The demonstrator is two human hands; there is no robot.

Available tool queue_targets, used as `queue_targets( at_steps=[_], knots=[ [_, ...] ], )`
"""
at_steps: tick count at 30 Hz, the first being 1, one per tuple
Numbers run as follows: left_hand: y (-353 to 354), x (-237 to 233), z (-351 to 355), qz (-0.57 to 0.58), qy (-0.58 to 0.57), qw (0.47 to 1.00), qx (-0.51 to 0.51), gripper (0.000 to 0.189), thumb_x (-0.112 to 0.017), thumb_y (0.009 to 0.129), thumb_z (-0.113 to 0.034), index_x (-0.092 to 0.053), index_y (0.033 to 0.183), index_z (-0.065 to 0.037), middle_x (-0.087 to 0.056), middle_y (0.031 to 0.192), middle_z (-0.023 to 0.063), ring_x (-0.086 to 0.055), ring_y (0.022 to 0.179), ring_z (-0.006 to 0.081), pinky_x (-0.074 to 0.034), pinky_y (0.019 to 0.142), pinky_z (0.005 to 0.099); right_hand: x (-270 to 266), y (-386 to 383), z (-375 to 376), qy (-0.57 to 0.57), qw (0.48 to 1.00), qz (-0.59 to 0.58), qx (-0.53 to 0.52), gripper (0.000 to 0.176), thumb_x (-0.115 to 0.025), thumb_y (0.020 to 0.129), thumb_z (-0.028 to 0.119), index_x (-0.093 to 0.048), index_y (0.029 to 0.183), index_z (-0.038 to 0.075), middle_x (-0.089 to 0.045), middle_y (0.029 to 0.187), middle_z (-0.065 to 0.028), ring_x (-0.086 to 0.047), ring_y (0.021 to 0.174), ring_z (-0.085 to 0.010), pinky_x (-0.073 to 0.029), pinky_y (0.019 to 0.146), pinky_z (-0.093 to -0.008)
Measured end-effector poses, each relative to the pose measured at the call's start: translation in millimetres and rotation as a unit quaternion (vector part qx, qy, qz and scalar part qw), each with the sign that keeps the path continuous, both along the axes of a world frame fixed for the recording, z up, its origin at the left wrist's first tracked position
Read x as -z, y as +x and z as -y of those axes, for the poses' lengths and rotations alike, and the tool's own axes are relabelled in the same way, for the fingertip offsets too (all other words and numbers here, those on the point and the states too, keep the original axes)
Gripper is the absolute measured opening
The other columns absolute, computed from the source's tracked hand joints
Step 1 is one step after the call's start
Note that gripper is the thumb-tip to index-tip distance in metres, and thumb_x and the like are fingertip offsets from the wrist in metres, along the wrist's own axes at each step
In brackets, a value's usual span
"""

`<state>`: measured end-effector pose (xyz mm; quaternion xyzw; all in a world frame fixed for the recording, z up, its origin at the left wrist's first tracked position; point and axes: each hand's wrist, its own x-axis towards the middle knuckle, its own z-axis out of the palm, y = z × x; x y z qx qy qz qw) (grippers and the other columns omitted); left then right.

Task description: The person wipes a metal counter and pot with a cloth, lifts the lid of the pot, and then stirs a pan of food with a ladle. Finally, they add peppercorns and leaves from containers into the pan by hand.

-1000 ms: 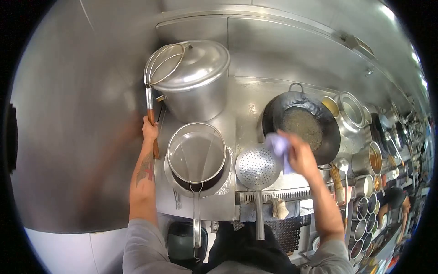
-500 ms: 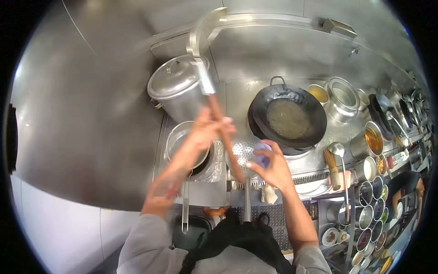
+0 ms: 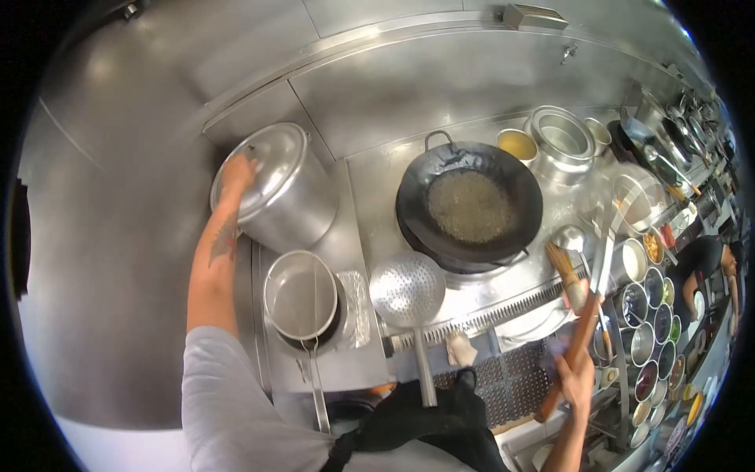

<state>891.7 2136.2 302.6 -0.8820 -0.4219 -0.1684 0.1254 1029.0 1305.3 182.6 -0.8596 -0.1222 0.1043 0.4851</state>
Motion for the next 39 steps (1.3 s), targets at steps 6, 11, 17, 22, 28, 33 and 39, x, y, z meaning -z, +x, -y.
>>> queue_targets(
  at_steps=[6,11,17,22,28,33,39],
  knots=[
    [5,32,-137,-0.017,-0.060,0.997,-0.045,0.040,-0.065,0.090,-0.033,-0.065,0.114,-0.001,-0.067,0.108,0.0265,-0.064,0.105,0.0435,-0.051,0.090,0.0480,-8,-37,26,0.024,0.989,-0.110,0.099,0.038,-0.062,0.087,0.004,-0.056,0.124,-0.001,-0.062,0.087,-0.0035,-0.061,0.078,-0.0113,-0.050,0.072,-0.0262],
    [22,46,-217,-0.081,-0.073,0.994,-0.018,0.043,-0.059,0.091,-0.040,-0.072,0.099,0.000,-0.070,0.104,0.0228,-0.066,0.103,0.0395,-0.051,0.090,0.0466,17,-51,18,0.058,0.978,-0.137,0.145,0.037,-0.062,0.091,0.010,-0.055,0.125,-0.001,-0.059,0.085,-0.0010,-0.056,0.071,-0.0087,-0.046,0.065,-0.0229],
    [19,21,-216,-0.254,-0.064,0.964,0.037,0.041,-0.043,0.098,-0.032,-0.074,0.090,-0.008,-0.073,0.096,0.0136,-0.071,0.088,0.0332,-0.055,0.075,0.0444,38,-53,19,0.136,0.973,-0.143,0.118,0.041,-0.063,0.093,0.018,-0.048,0.126,-0.003,-0.065,0.094,-0.0119,-0.066,0.074,-0.0181,-0.056,0.067,-0.0306],
    [36,9,-245,-0.190,-0.065,0.976,0.085,0.040,-0.047,0.099,-0.033,-0.070,0.078,-0.008,-0.072,0.080,0.0086,-0.070,0.070,0.0263,-0.053,0.059,0.0436,52,-42,20,0.161,0.963,-0.176,0.126,0.042,-0.060,0.093,0.013,-0.046,0.128,-0.005,-0.067,0.098,-0.0148,-0.069,0.080,-0.0214,-0.058,0.072,-0.0335],
    [113,-34,-156,0.015,-0.271,0.962,0.023,0.036,-0.061,0.093,-0.036,-0.068,0.071,-0.008,-0.064,0.063,0.0051,-0.060,0.055,0.0176,-0.047,0.053,0.0381,61,-32,38,0.162,0.965,-0.167,0.117,0.043,-0.056,0.092,0.008,-0.045,0.131,-0.006,-0.068,0.102,-0.0177,-0.070,0.085,-0.0235,-0.059,0.076,-0.0339],
    [196,-47,-94,-0.192,-0.125,0.972,-0.041,0.031,-0.069,0.085,-0.032,-0.072,0.068,-0.007,-0.069,0.062,0.0059,-0.065,0.056,0.0176,-0.051,0.057,0.0334,68,-46,61,0.145,0.969,-0.162,0.115,0.043,-0.058,0.091,0.009,-0.047,0.130,-0.006,-0.066,0.099,-0.0138,-0.068,0.081,-0.0205,-0.057,0.073,-0.0325],
    [275,-9,-22,-0.136,-0.189,0.972,-0.015,0.025,-0.070,0.081,-0.024,-0.072,0.070,-0.002,-0.069,0.063,0.0106,-0.069,0.061,0.0199,-0.055,0.065,0.0338,33,-66,55,0.148,0.953,-0.183,0.192,0.041,-0.066,0.087,0.012,-0.056,0.126,0.001,-0.050,0.078,0.0034,-0.047,0.070,-0.0078,-0.038,0.062,-0.0233]
  ],
)
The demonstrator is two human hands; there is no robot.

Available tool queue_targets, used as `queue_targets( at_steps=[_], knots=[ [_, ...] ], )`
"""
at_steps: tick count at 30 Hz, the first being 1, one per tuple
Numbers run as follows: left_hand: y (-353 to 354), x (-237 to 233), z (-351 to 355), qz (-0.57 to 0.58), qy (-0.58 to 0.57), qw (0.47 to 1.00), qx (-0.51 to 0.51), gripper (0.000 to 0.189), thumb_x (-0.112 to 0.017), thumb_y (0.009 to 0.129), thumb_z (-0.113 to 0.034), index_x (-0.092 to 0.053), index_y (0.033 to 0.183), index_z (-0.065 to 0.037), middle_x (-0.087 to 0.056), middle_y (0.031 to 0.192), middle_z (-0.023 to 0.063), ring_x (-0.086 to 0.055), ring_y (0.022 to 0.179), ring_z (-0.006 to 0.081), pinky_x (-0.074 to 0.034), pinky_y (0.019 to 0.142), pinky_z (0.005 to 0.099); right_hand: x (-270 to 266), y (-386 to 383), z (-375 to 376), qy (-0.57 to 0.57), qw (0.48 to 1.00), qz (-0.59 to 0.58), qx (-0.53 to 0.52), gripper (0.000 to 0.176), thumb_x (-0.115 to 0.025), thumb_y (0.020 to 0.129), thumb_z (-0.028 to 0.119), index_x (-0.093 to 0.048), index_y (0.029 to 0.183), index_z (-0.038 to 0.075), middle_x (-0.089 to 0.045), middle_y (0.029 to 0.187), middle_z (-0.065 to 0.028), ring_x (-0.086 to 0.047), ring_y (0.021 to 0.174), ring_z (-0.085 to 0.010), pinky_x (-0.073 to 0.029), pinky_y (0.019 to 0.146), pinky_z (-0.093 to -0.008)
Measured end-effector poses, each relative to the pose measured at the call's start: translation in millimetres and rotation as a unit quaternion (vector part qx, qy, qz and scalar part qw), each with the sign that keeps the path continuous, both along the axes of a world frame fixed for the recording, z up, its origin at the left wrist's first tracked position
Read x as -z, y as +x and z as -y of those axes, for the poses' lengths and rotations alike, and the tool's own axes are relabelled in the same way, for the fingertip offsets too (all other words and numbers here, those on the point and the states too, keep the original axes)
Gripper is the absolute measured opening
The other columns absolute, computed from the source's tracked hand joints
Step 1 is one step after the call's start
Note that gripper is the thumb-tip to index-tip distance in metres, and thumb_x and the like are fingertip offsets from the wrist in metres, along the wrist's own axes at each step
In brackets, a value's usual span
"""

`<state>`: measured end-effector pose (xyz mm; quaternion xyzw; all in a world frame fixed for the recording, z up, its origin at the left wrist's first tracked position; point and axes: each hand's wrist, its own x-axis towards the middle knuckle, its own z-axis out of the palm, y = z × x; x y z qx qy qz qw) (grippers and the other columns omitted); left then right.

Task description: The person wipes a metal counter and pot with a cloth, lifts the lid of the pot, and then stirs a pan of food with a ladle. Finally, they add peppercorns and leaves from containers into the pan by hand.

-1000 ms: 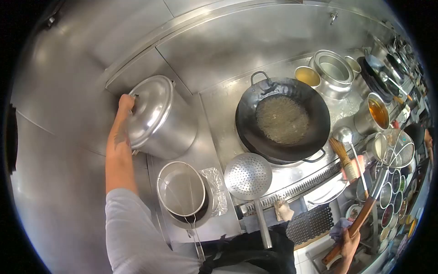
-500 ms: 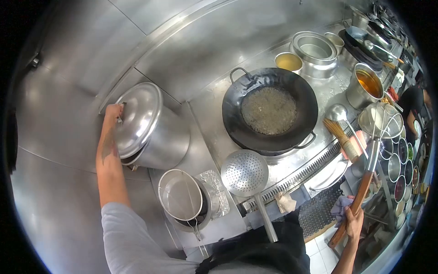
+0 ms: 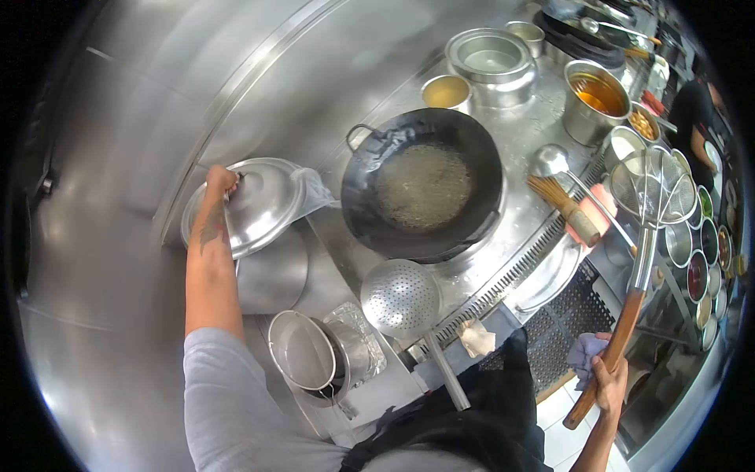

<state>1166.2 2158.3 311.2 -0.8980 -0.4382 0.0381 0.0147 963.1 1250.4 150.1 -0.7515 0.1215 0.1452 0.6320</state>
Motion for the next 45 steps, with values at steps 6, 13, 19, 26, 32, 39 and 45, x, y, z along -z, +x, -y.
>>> queue_targets(
  at_steps=[6,13,19,26,32,39,45],
  knots=[
    [55,62,32,0.044,0.067,0.995,0.062,0.015,-0.066,0.079,-0.013,-0.073,0.073,-0.001,-0.070,0.064,0.0140,-0.072,0.067,0.0249,-0.057,0.072,0.0375,0,-25,31,-0.049,0.997,-0.036,0.045,0.046,-0.068,0.087,0.020,-0.055,0.128,0.002,-0.048,0.080,0.0042,-0.046,0.068,-0.0073,-0.038,0.062,-0.0233],
    [81,76,58,0.072,0.055,0.994,0.061,0.016,-0.071,0.078,-0.016,-0.073,0.076,0.000,-0.071,0.065,0.0134,-0.073,0.066,0.0248,-0.058,0.071,0.0365,4,-40,45,-0.055,0.994,-0.031,0.092,0.044,-0.068,0.089,0.019,-0.056,0.128,0.004,-0.048,0.083,0.0041,-0.045,0.073,-0.0074,-0.037,0.065,-0.0216],
    [78,67,90,0.093,-0.030,0.994,0.041,0.017,-0.077,0.077,-0.013,-0.073,0.078,0.003,-0.071,0.069,0.0143,-0.069,0.053,0.0210,-0.054,0.048,0.0329,14,-34,45,-0.070,0.992,-0.016,0.108,0.044,-0.068,0.091,0.021,-0.056,0.129,0.004,-0.048,0.087,0.0035,-0.045,0.076,-0.0078,-0.037,0.067,-0.0217],
    [82,55,134,0.057,0.029,0.986,0.154,0.021,-0.076,0.077,-0.018,-0.071,0.078,0.002,-0.070,0.066,0.0137,-0.070,0.055,0.0250,-0.057,0.068,0.0382,17,-15,37,-0.027,0.996,0.002,0.089,0.041,-0.068,0.089,0.018,-0.058,0.127,0.004,-0.049,0.081,0.0037,-0.046,0.070,-0.0077,-0.038,0.063,-0.0222],
    [113,59,166,0.043,0.205,0.944,0.253,0.016,-0.072,0.078,-0.017,-0.072,0.075,-0.002,-0.071,0.071,0.0171,-0.073,0.072,0.0296,-0.058,0.073,0.0425,24,-8,46,-0.032,0.998,0.010,0.048,0.045,-0.066,0.090,0.019,-0.054,0.130,0.002,-0.050,0.085,0.0028,-0.048,0.074,-0.0080,-0.040,0.067,-0.0230],
    [109,36,266,0.041,0.195,0.944,0.264,0.019,-0.061,0.082,-0.009,-0.075,0.093,-0.003,-0.072,0.095,0.0226,-0.071,0.093,0.0381,-0.057,0.081,0.0449,42,-18,87,-0.040,0.998,-0.006,0.049,0.046,-0.066,0.090,0.020,-0.054,0.130,0.002,-0.056,0.102,-0.0025,-0.053,0.091,-0.0130,-0.043,0.083,-0.0271],
    [80,1,284,0.134,0.153,0.963,0.176,0.020,-0.070,0.080,-0.015,-0.074,0.091,0.002,-0.073,0.094,0.0222,-0.073,0.085,0.0349,-0.058,0.078,0.0438,55,6,116,-0.006,0.999,0.035,0.025,0.048,-0.065,0.092,0.021,-0.051,0.133,0.000,-0.058,0.117,-0.0064,-0.055,0.098,-0.0156,-0.043,0.088,-0.0276]
  ],
)
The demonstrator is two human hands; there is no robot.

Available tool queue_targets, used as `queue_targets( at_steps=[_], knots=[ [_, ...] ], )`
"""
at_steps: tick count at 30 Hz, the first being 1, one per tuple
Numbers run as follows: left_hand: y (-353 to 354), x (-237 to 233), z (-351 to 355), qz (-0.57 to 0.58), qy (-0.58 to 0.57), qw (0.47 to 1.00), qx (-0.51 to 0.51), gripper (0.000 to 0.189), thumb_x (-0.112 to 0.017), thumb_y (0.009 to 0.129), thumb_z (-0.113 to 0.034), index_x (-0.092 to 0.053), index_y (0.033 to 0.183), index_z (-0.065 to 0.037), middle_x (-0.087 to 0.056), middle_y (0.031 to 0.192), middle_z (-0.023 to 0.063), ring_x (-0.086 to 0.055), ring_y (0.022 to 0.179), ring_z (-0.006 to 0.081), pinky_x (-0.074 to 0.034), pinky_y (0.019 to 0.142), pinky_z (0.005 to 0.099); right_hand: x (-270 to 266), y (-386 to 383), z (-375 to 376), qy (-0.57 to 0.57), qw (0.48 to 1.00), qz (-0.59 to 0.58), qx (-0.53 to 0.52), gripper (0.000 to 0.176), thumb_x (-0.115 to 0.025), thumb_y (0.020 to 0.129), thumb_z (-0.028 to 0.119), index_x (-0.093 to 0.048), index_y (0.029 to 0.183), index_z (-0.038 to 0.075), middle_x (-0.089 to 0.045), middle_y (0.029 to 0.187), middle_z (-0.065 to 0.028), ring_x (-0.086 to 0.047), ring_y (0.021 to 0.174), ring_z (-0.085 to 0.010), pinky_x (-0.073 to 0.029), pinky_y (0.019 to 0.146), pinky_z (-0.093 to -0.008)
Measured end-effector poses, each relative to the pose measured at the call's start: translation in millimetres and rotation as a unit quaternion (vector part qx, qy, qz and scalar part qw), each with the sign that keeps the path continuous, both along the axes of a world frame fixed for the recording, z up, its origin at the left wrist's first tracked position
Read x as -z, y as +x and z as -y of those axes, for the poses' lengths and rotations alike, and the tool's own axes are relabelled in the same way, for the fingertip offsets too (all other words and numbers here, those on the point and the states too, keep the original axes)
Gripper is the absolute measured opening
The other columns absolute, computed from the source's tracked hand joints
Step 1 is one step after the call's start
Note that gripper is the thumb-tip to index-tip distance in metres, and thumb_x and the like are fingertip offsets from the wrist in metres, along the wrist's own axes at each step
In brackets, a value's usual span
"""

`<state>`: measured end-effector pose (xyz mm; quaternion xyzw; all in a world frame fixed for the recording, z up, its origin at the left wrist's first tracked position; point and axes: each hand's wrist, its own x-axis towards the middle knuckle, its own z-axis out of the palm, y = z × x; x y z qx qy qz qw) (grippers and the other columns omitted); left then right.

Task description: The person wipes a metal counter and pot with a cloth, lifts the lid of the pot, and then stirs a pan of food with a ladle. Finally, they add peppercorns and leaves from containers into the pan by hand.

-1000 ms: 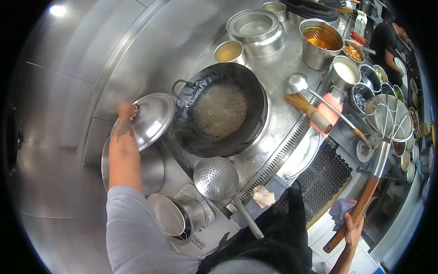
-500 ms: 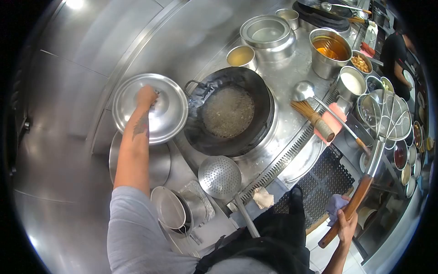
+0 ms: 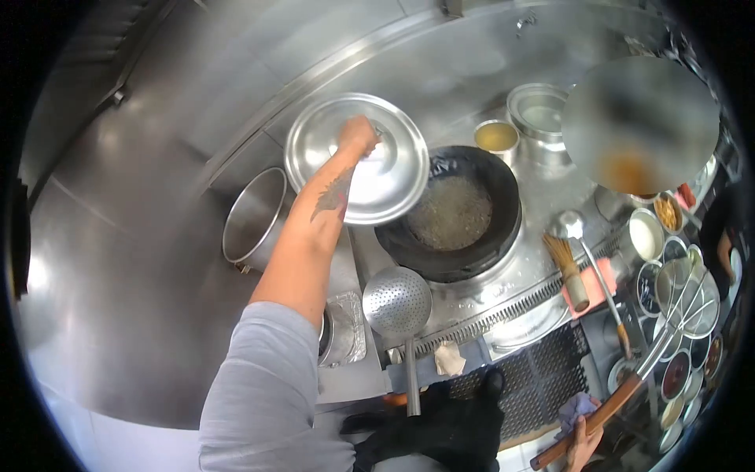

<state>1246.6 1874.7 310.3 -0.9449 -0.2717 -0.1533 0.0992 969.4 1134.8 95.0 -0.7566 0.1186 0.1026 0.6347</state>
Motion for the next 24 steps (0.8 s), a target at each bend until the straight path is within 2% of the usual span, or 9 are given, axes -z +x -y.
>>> queue_targets(
  at_steps=[2,4,7,10,12,14,18,22,24],
  knots=[
    [-19,-19,-12,-0.078,-0.261,0.962,-0.030,0.025,-0.074,0.084,-0.022,-0.074,0.096,0.000,-0.074,0.092,0.0156,-0.074,0.076,0.0271,-0.058,0.069,0.0370,4,10,12,0.005,1.000,0.001,-0.016,0.049,-0.065,0.092,0.021,-0.051,0.133,-0.002,-0.058,0.118,-0.0077,-0.056,0.097,-0.0159,-0.044,0.088,-0.0274],
    [-54,-21,-38,0.033,-0.372,0.926,-0.052,0.030,-0.080,0.082,-0.022,-0.071,0.091,0.005,-0.073,0.084,0.0137,-0.072,0.064,0.0231,-0.056,0.056,0.0325,11,21,7,0.046,0.999,0.015,-0.004,0.051,-0.064,0.092,0.022,-0.049,0.134,-0.004,-0.059,0.115,-0.0093,-0.058,0.093,-0.0161,-0.047,0.085,-0.0275],
    [-102,-22,-89,0.241,-0.579,0.779,0.000,0.022,-0.078,0.082,-0.010,-0.066,0.085,0.007,-0.068,0.074,0.0144,-0.070,0.060,0.0244,-0.050,0.042,0.0291,-5,28,-18,0.051,0.997,0.048,-0.025,0.053,-0.064,0.092,0.024,-0.048,0.135,-0.005,-0.059,0.114,-0.0105,-0.059,0.091,-0.0169,-0.048,0.085,-0.0290],
    [-141,-33,-156,0.336,-0.557,0.758,-0.034,0.024,-0.078,0.083,-0.016,-0.067,0.084,0.006,-0.069,0.078,0.0159,-0.069,0.061,0.0225,-0.053,0.047,0.0352,-14,34,-46,0.091,0.991,0.072,-0.074,0.055,-0.063,0.093,0.026,-0.047,0.136,-0.005,-0.059,0.114,-0.0107,-0.059,0.093,-0.0169,-0.048,0.085,-0.0294],
    [-174,-50,-205,0.228,-0.427,0.864,-0.142,0.034,-0.076,0.085,-0.026,-0.070,0.085,0.007,-0.070,0.083,0.0175,-0.069,0.066,0.0240,-0.056,0.057,0.0426,-26,32,-72,0.065,0.991,0.079,-0.086,0.055,-0.064,0.093,0.027,-0.047,0.136,-0.004,-0.059,0.114,-0.0102,-0.058,0.094,-0.0168,-0.047,0.085,-0.0287],
    [-206,-39,-260,0.264,-0.327,0.890,-0.177,0.044,-0.074,0.086,-0.035,-0.071,0.092,0.008,-0.072,0.092,0.0196,-0.071,0.075,0.0295,-0.056,0.069,0.0451,-38,25,-97,0.034,0.992,0.082,-0.092,0.055,-0.064,0.093,0.027,-0.048,0.136,-0.003,-0.059,0.115,-0.0097,-0.057,0.095,-0.0167,-0.047,0.084,-0.0280],
    [-283,-30,-317,0.234,-0.319,0.876,-0.276,0.045,-0.073,0.086,-0.033,-0.070,0.099,0.011,-0.069,0.108,0.0276,-0.070,0.097,0.0379,-0.056,0.079,0.0429,-51,4,-143,-0.041,0.991,0.103,-0.071,0.047,-0.062,0.092,0.021,-0.052,0.132,0.000,-0.057,0.105,-0.0048,-0.054,0.089,-0.0128,-0.044,0.077,-0.0249],
    [-312,10,-381,0.175,-0.188,0.931,-0.261,0.042,-0.071,0.087,-0.030,-0.070,0.102,0.010,-0.068,0.110,0.0291,-0.068,0.102,0.0394,-0.053,0.088,0.0440,-77,-8,-190,-0.023,0.993,0.060,-0.100,0.044,-0.062,0.091,0.018,-0.054,0.131,0.001,-0.053,0.096,-0.0015,-0.050,0.084,-0.0108,-0.042,0.074,-0.0246],
    [-318,30,-397,0.145,-0.172,0.938,-0.263,0.042,-0.070,0.088,-0.030,-0.070,0.103,0.009,-0.067,0.110,0.0293,-0.067,0.103,0.0398,-0.052,0.090,0.0439,-87,-12,-205,-0.034,0.991,0.045,-0.121,0.054,-0.069,0.089,0.021,-0.048,0.131,-0.006,-0.061,0.112,-0.0140,-0.063,0.096,-0.0191,-0.052,0.083,-0.0310]
  ],
)
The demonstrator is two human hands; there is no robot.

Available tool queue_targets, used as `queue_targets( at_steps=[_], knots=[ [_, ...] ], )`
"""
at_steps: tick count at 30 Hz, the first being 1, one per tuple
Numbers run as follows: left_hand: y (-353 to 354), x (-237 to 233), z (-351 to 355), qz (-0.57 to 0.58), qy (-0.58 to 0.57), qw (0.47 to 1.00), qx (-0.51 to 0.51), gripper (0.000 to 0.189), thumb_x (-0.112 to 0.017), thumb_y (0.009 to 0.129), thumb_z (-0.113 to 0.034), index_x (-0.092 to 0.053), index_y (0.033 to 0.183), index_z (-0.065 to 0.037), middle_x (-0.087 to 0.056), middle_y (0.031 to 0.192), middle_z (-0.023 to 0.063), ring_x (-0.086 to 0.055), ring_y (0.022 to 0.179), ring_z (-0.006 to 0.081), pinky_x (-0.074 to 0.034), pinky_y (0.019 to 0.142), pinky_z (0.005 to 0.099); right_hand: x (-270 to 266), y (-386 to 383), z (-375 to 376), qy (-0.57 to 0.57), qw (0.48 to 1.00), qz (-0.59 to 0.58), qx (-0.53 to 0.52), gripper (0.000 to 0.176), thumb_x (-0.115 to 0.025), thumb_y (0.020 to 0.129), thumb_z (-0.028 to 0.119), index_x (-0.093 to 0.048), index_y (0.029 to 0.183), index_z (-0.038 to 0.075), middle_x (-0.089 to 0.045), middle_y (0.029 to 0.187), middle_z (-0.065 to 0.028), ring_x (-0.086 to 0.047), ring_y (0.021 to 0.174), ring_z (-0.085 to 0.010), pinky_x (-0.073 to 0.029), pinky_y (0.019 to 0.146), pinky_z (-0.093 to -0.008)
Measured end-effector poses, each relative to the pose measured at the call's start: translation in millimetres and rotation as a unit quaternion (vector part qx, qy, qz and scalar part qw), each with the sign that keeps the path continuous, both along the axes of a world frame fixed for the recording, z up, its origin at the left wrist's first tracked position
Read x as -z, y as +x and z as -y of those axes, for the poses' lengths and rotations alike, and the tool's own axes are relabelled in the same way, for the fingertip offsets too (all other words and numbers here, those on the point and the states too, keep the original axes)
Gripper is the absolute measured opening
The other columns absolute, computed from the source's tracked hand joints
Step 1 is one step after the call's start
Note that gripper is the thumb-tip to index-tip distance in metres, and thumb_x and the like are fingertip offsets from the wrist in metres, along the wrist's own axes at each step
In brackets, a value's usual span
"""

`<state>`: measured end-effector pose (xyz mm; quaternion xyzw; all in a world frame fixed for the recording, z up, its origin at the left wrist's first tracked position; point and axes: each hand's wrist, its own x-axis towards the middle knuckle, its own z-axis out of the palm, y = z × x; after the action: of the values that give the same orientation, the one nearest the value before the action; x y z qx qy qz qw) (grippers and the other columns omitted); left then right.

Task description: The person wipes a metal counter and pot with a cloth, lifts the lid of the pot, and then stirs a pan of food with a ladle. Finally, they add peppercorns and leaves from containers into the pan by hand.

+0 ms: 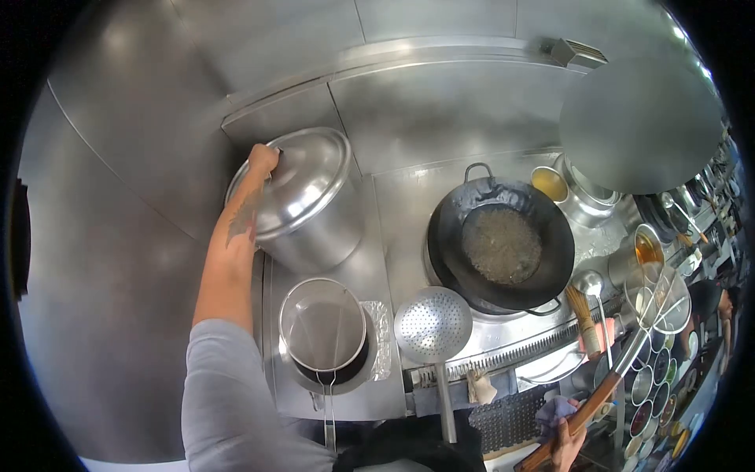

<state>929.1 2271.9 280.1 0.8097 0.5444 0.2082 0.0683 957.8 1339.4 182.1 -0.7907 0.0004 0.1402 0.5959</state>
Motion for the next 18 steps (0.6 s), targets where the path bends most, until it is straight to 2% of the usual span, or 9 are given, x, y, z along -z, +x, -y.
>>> queue_targets(
  at_steps=[5,9,11,13,14,15,16,17,18],
  knots=[
    [-6,10,-26,-0.021,0.000,1.000,0.005,0.042,-0.071,0.087,-0.032,-0.070,0.104,0.006,-0.068,0.111,0.0271,-0.066,0.106,0.0404,-0.053,0.090,0.0428,-26,-10,-57,0.027,0.999,0.026,-0.022,0.044,-0.065,0.089,0.009,-0.052,0.130,0.001,-0.050,0.083,0.0025,-0.048,0.070,-0.0090,-0.039,0.063,-0.0217],
    [-15,6,-10,0.005,0.039,0.999,0.007,0.046,-0.075,0.084,-0.037,-0.071,0.105,0.004,-0.068,0.111,0.0256,-0.066,0.106,0.0395,-0.052,0.092,0.0444,-40,-16,-74,-0.004,0.997,0.026,-0.072,0.046,-0.067,0.087,0.009,-0.053,0.130,0.000,-0.053,0.081,0.0018,-0.051,0.071,-0.0081,-0.039,0.064,-0.0217],
    [-9,7,21,0.119,0.239,0.964,0.018,0.049,-0.077,0.081,-0.041,-0.071,0.106,0.001,-0.069,0.108,0.0246,-0.067,0.102,0.0378,-0.051,0.093,0.0461,-39,-12,-76,-0.007,0.994,0.021,-0.105,0.046,-0.068,0.086,0.010,-0.054,0.129,0.000,-0.055,0.080,0.0014,-0.051,0.071,-0.0081,-0.040,0.064,-0.0219],
    [6,-24,113,0.228,0.162,0.942,0.188,0.046,-0.076,0.081,-0.042,-0.072,0.107,-0.003,-0.070,0.104,0.0210,-0.066,0.101,0.0351,-0.050,0.090,0.0468,-25,0,-90,0.045,0.986,0.035,-0.156,0.046,-0.070,0.084,0.012,-0.057,0.126,0.000,-0.057,0.079,0.0010,-0.052,0.070,-0.0085,-0.041,0.064,-0.0230],
    [5,-34,180,0.194,0.048,0.927,0.316,0.041,-0.074,0.083,-0.041,-0.073,0.106,-0.007,-0.070,0.103,0.0174,-0.066,0.100,0.0336,-0.050,0.085,0.0452,-32,2,-107,0.039,0.985,0.045,-0.163,0.045,-0.072,0.083,0.015,-0.058,0.124,0.000,-0.056,0.080,0.0015,-0.052,0.071,-0.0091,-0.042,0.064,-0.0236],
    [3,-20,245,0.118,0.013,0.905,0.408,0.032,-0.070,0.086,-0.037,-0.074,0.102,-0.009,-0.070,0.102,0.0151,-0.065,0.099,0.0327,-0.050,0.082,0.0444,-41,11,-117,0.025,0.976,0.024,-0.215,0.047,-0.074,0.082,0.019,-0.058,0.122,-0.001,-0.056,0.082,0.0015,-0.052,0.072,-0.0103,-0.043,0.066,-0.0248],
    [-6,-16,319,0.166,-0.105,0.815,0.546,0.035,-0.069,0.087,-0.040,-0.073,0.101,-0.008,-0.070,0.099,0.0151,-0.065,0.096,0.0320,-0.050,0.084,0.0437,-47,13,-133,0.034,0.972,0.021,-0.230,0.050,-0.076,0.082,0.024,-0.058,0.122,0.000,-0.055,0.084,0.0017,-0.052,0.073,-0.0112,-0.043,0.067,-0.0260],
    [-18,-15,393,0.122,-0.102,0.800,0.579,0.030,-0.074,0.088,-0.032,-0.071,0.107,-0.008,-0.069,0.103,0.0125,-0.066,0.098,0.0268,-0.052,0.087,0.0395,-38,19,-142,0.056,0.964,0.041,-0.258,0.050,-0.076,0.081,0.024,-0.058,0.121,0.000,-0.057,0.085,0.0006,-0.053,0.074,-0.0121,-0.045,0.068,-0.0276],
    [-25,-22,417,0.111,-0.209,0.799,0.553,0.041,-0.071,0.090,-0.038,-0.068,0.116,-0.006,-0.067,0.113,0.0171,-0.064,0.107,0.0289,-0.051,0.093,0.0408,-36,14,-141,0.161,0.951,0.014,-0.265,0.051,-0.077,0.081,0.023,-0.057,0.123,0.000,-0.060,0.089,-0.0014,-0.056,0.076,-0.0131,-0.048,0.070,-0.0294]
  ],
)
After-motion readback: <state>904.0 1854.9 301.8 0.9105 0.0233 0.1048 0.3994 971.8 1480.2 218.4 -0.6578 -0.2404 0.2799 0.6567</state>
